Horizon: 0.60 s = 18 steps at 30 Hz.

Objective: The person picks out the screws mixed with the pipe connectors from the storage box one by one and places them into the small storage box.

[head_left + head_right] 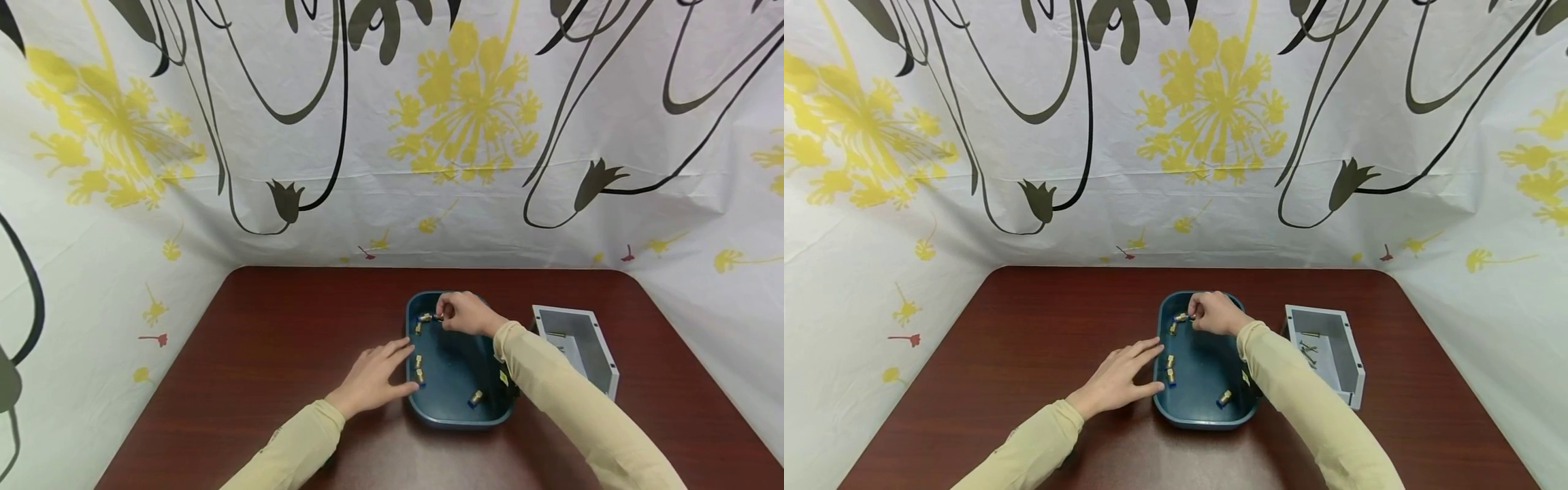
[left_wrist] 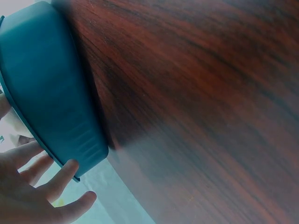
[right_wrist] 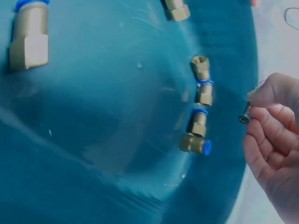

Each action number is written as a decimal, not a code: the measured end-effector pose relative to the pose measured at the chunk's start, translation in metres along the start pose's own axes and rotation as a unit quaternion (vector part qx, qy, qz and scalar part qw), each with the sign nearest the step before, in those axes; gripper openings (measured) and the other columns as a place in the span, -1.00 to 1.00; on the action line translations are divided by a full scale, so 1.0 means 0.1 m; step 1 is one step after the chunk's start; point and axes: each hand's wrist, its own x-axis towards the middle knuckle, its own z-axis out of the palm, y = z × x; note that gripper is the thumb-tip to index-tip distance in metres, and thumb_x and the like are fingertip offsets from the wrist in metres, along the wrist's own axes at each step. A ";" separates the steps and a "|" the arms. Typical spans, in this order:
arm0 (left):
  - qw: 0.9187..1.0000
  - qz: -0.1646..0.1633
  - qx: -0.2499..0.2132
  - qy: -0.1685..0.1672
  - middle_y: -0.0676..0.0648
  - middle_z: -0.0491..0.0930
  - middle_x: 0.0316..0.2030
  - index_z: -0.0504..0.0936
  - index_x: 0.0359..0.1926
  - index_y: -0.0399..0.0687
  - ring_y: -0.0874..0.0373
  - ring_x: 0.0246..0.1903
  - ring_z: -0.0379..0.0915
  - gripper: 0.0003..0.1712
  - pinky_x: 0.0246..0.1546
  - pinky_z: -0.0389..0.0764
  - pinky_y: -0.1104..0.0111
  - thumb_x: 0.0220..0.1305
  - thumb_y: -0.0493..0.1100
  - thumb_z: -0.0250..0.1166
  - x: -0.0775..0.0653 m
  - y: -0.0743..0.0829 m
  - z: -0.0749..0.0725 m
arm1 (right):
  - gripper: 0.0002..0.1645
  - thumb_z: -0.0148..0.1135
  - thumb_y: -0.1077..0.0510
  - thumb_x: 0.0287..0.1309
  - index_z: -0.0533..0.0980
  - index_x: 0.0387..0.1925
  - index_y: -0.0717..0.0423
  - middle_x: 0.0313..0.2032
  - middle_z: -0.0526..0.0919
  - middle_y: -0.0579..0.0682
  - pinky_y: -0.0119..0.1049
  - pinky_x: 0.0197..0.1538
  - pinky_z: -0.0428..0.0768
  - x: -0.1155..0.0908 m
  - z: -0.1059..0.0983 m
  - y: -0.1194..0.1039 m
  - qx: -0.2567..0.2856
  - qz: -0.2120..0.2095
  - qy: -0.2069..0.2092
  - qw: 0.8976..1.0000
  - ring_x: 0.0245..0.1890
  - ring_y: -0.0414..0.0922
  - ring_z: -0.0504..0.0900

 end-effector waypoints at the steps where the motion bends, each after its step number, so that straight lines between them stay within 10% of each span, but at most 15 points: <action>1: 1.000 0.000 0.000 0.000 0.01 0.13 0.24 0.23 0.26 -0.03 0.05 0.13 0.17 -0.23 0.05 0.17 0.04 0.11 0.24 0.11 0.00 0.00 0.00 | -0.86 0.22 0.32 -0.08 0.47 -0.39 0.17 -0.56 0.45 -0.16 -0.34 -0.48 0.41 -0.01 -0.02 0.00 0.004 0.002 -0.001 1.000 -0.59 -0.23 0.41; 18: 1.000 -0.001 -0.005 0.004 0.00 0.15 0.24 0.25 0.25 -0.04 0.05 0.14 0.16 -0.23 0.06 0.16 0.04 0.08 0.21 0.16 -0.01 0.03 -0.02 | -0.85 0.15 0.34 -0.07 0.45 -0.36 0.16 -0.57 0.46 -0.13 -0.28 -0.46 0.40 -0.31 -0.42 0.00 0.008 0.014 0.021 1.000 -0.58 -0.19 0.40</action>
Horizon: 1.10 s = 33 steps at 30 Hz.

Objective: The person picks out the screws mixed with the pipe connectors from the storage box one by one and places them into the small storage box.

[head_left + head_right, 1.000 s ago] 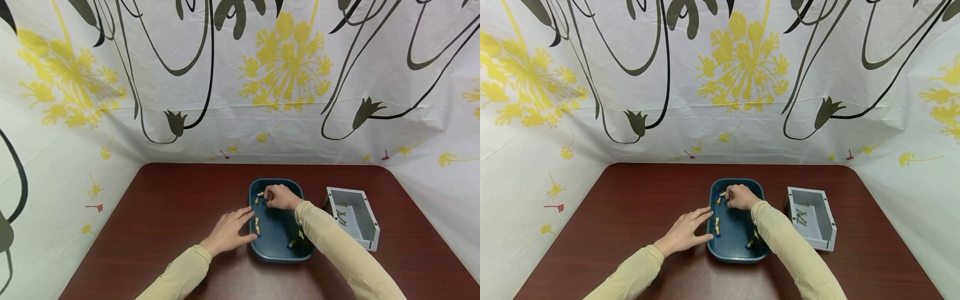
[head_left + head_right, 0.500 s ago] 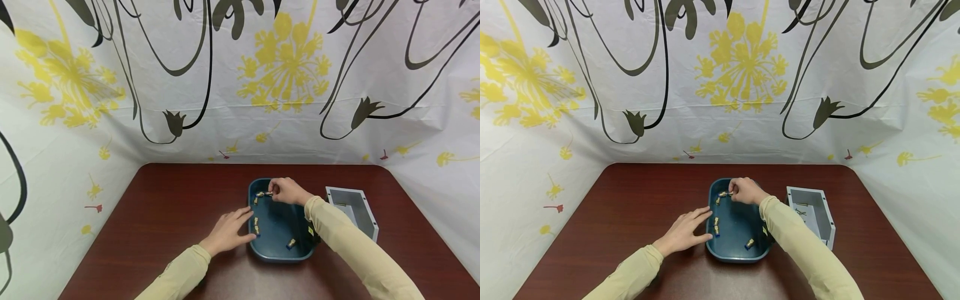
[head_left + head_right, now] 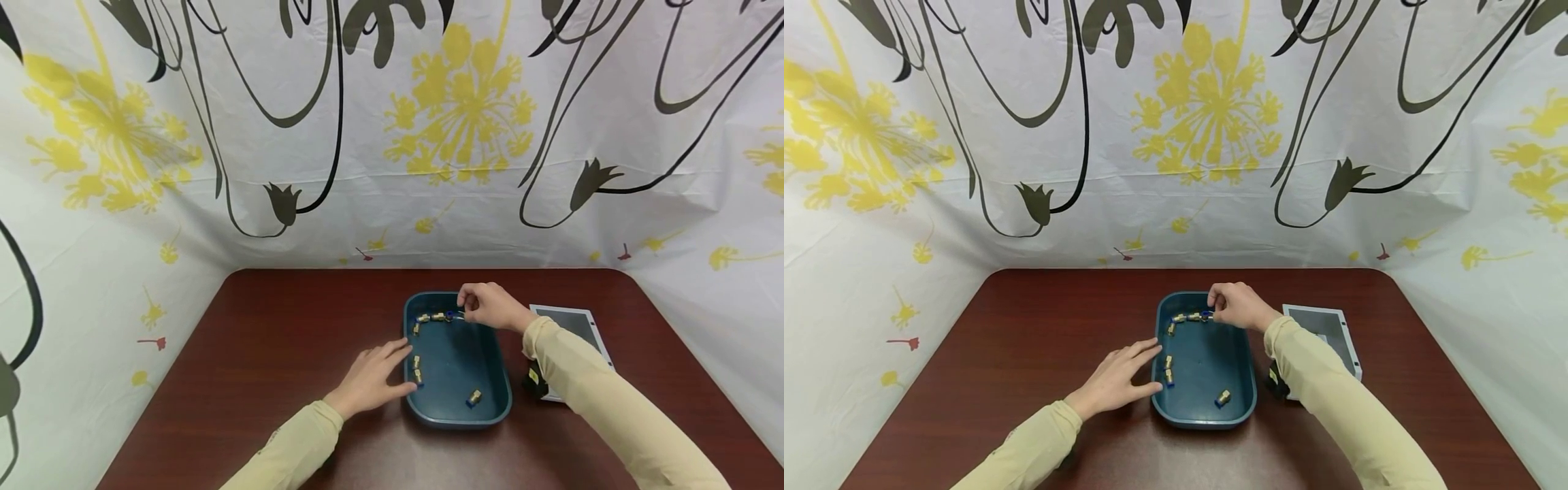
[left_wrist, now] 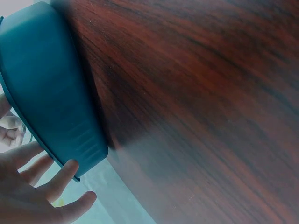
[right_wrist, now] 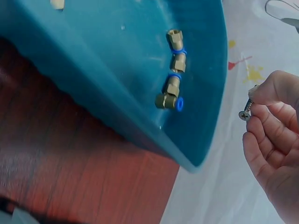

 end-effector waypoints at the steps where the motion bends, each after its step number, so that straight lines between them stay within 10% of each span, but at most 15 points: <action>1: 1.000 0.000 0.001 0.000 0.00 0.15 0.24 0.25 0.25 -0.04 0.05 0.14 0.16 -0.23 0.06 0.15 0.04 0.08 0.21 0.16 0.00 0.00 0.00 | -0.85 0.16 0.33 -0.07 0.45 -0.36 0.15 -0.57 0.46 -0.14 -0.28 -0.45 0.40 -0.02 -0.02 0.01 -0.002 0.003 0.002 1.000 -0.57 -0.19 0.40; 33: 1.000 -0.001 0.013 -0.001 0.00 0.14 0.24 0.24 0.25 -0.04 0.05 0.14 0.15 -0.21 0.06 0.16 0.04 0.09 0.26 0.12 0.00 0.00 0.02 | -0.88 0.16 0.34 -0.10 0.46 -0.41 0.16 -0.57 0.46 -0.12 -0.32 -0.52 0.39 -0.78 -0.49 0.55 -0.043 0.069 0.084 0.993 -0.57 -0.18 0.41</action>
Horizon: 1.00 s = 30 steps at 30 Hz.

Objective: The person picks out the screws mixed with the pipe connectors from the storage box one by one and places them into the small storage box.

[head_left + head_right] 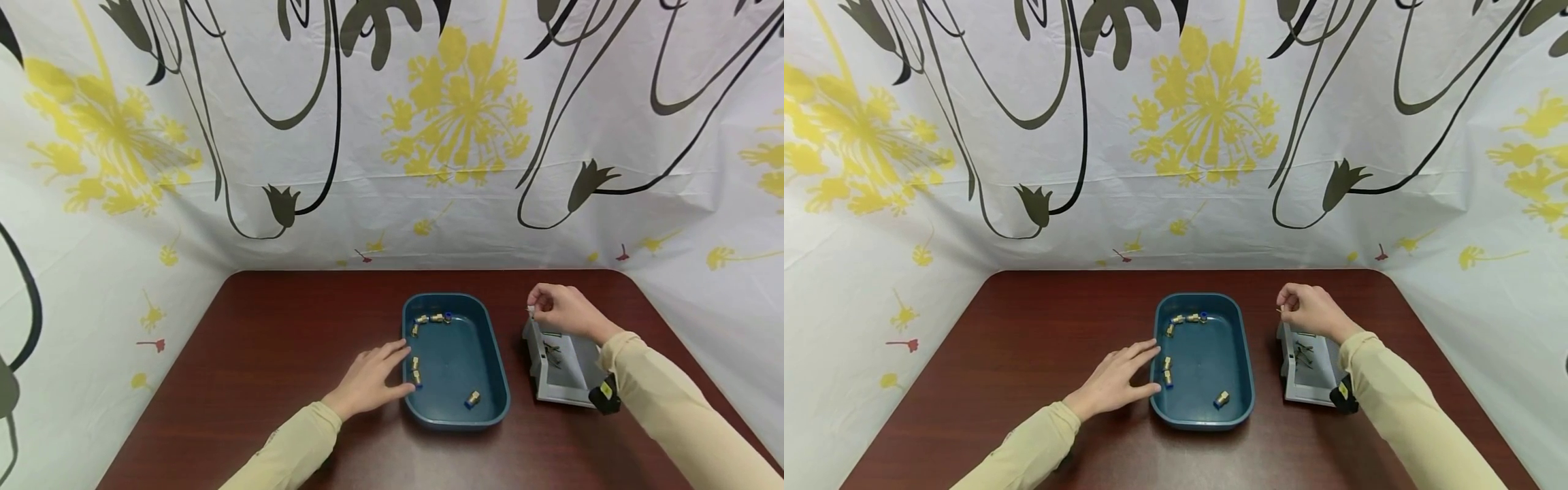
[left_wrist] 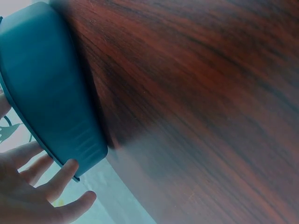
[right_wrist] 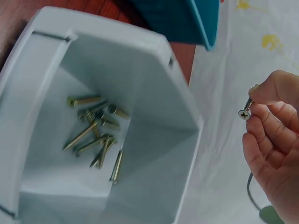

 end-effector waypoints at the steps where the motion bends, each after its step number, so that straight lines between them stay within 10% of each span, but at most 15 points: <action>1: 1.000 0.000 0.000 0.000 0.00 0.14 0.24 0.24 0.26 -0.04 0.05 0.14 0.15 -0.21 0.06 0.16 0.04 0.09 0.26 0.12 0.00 0.00 0.00 | -0.87 0.15 0.35 -0.10 0.46 -0.41 0.17 -0.57 0.46 -0.12 -0.33 -0.52 0.39 -0.02 -0.01 0.02 -0.003 0.003 0.002 1.000 -0.57 -0.18 0.41; 30: 1.000 0.010 0.014 0.000 -0.02 0.14 0.24 0.23 0.26 -0.03 0.04 0.14 0.15 -0.23 0.06 0.15 0.03 0.12 0.28 0.06 -0.01 0.01 -0.04 | -0.86 0.16 0.35 -0.01 0.47 -0.32 0.22 -0.48 0.52 -0.07 -0.32 -0.49 0.42 -0.32 0.01 0.21 0.009 0.012 0.025 1.000 -0.49 -0.21 0.48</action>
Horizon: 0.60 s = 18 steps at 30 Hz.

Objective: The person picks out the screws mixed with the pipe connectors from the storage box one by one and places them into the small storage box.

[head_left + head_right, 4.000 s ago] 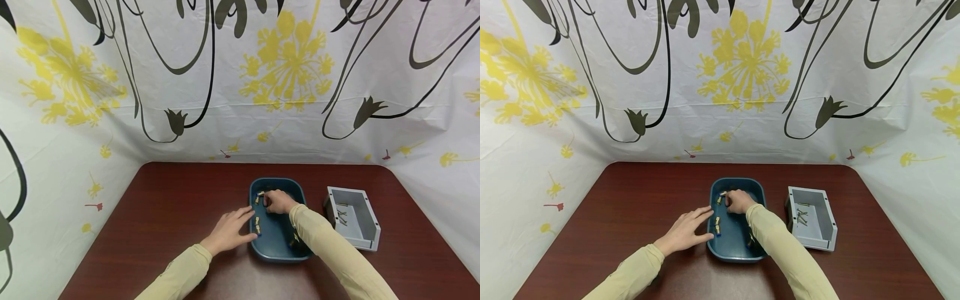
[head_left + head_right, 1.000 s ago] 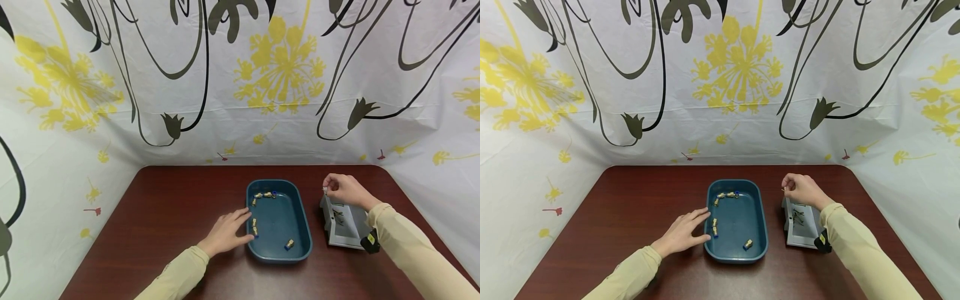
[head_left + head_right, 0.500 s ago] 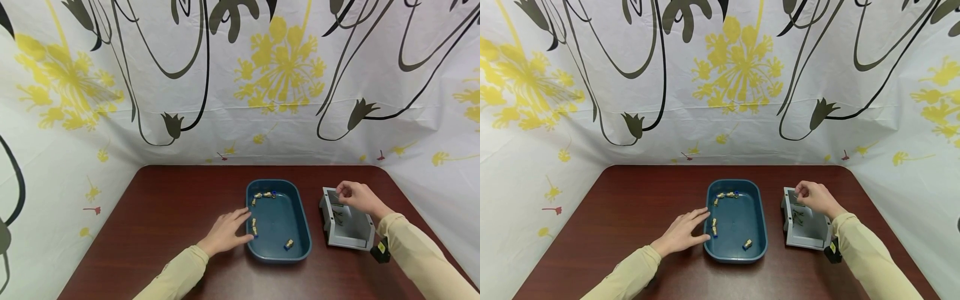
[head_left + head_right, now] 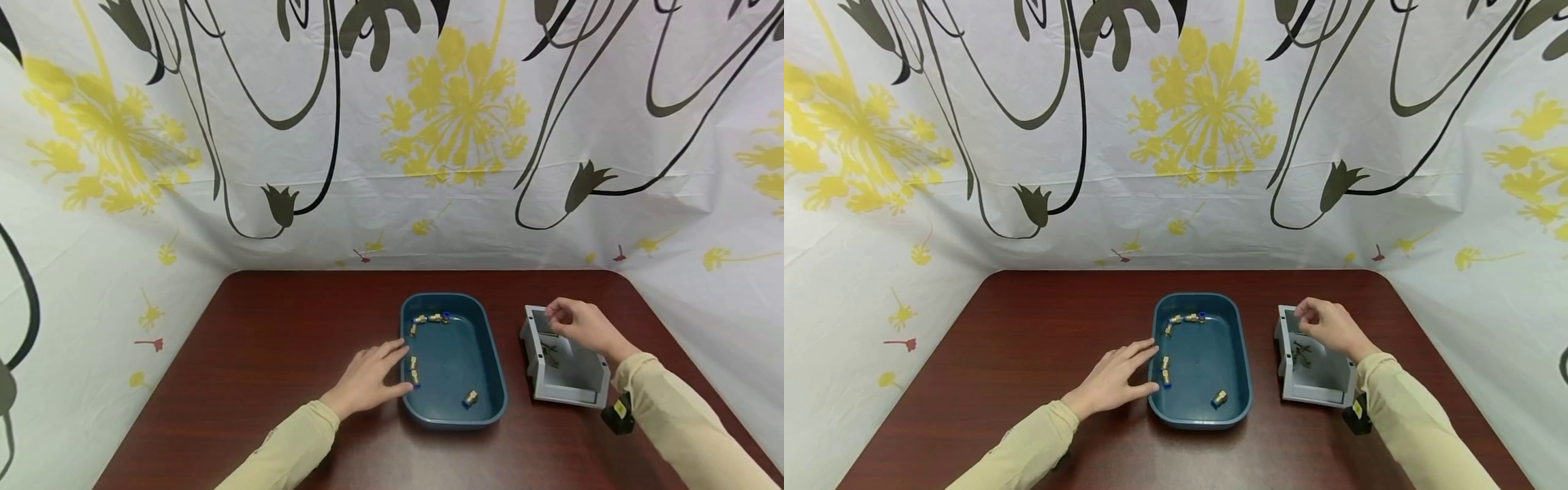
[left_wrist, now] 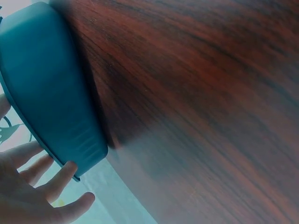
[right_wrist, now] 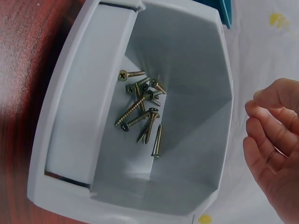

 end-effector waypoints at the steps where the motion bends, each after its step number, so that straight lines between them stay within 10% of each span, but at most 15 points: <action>1: 1.000 0.001 0.002 0.003 -0.02 0.14 0.24 0.23 0.26 -0.02 0.04 0.14 0.15 -0.23 0.06 0.15 0.03 0.13 0.28 0.04 0.00 0.00 0.00 | -0.86 0.15 0.35 0.00 0.47 -0.32 0.22 -0.47 0.53 -0.06 -0.31 -0.49 0.42 0.00 0.01 -0.01 -0.001 -0.004 0.005 1.000 -0.49 -0.20 0.48; 18: 0.966 -0.053 0.167 0.188 -0.09 -0.11 0.33 0.04 0.33 -0.09 -0.02 0.28 -0.29 -0.17 0.12 -0.17 -0.09 0.19 0.30 -0.12 -0.06 -0.20 -0.14 | -0.48 0.22 0.11 0.02 0.38 0.01 0.28 -0.02 0.38 0.25 0.17 -0.08 0.18 -0.04 0.25 -0.26 -0.102 -0.062 0.127 0.985 0.02 0.21 0.24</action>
